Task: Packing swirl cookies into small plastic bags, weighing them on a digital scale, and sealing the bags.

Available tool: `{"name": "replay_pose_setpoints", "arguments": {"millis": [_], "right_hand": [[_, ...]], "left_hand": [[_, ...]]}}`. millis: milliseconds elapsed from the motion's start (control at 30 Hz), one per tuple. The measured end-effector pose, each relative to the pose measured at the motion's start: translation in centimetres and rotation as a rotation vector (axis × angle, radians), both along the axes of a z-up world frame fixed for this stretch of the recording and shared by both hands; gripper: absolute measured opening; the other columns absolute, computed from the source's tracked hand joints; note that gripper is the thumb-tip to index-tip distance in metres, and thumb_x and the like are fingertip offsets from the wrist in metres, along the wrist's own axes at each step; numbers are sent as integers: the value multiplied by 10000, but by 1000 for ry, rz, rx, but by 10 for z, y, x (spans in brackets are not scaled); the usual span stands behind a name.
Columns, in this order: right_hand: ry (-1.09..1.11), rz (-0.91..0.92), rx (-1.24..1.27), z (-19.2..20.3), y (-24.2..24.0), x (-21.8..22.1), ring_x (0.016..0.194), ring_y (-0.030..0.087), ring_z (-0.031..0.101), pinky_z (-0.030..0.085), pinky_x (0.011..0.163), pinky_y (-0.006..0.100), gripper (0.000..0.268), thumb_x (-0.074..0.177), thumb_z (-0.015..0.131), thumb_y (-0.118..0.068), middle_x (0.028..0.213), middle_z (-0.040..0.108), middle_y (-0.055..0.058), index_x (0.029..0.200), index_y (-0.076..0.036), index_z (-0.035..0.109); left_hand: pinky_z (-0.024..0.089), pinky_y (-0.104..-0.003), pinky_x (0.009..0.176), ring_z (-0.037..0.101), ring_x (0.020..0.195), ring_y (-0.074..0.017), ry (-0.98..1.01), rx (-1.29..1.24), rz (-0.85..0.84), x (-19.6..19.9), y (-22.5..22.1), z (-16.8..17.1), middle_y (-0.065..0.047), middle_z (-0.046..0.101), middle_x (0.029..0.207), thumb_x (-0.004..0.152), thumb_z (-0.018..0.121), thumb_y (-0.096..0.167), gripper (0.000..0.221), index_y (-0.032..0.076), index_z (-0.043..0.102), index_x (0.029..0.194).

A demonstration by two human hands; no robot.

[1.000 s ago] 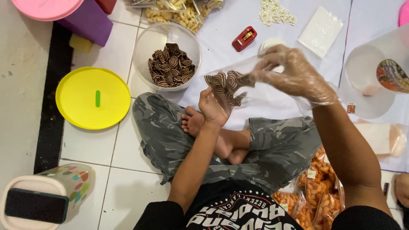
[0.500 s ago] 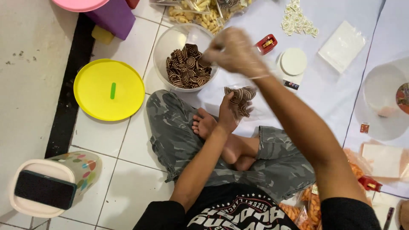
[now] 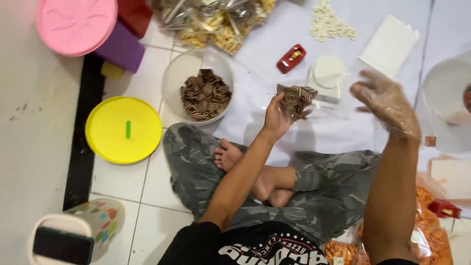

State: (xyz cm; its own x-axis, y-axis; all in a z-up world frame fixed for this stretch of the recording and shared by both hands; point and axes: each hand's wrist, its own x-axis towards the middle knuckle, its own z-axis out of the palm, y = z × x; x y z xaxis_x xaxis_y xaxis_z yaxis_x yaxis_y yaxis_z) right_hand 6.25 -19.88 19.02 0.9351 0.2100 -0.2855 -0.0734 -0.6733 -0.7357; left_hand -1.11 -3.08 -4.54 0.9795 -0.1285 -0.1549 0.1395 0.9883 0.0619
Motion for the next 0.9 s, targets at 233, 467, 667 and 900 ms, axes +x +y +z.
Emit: {"name": "replay_pose_setpoints", "arguments": {"millis": [233,467,667,900], "right_hand": [[126,-165,363,-95,-67,22,949,316,698,581,822,410,444,907,779,-149,1108,666,265,1281,31,619],[-195,-2,20,-112,-78,75,734,212,715,582,619,332,176,848,819,-138,875,743,83,1021,-136,786],[-55,-285,95,-157,-95,124,547,118,666,561,386,212,118,853,797,-98,832,708,82,946,-112,725],[85,-379,320,-195,-105,126,655,131,692,601,533,220,231,860,786,-157,846,685,101,1018,-26,679]], "left_hand": [[521,-616,1023,646,1227,-350,105,212,-205,72,-48,-40,-104,670,1353,1010,629,525,497,229,611,1409],[501,-580,1076,587,1305,-359,185,224,-194,107,-65,-68,-158,534,1496,1002,704,451,635,195,473,1536],[585,-550,931,666,1138,-340,374,661,-181,135,-62,-75,-149,645,1308,892,836,205,666,140,494,1460],[582,-449,954,680,1181,-284,342,1567,-328,153,-54,-85,-144,619,1357,940,724,413,728,201,409,1561]]}}
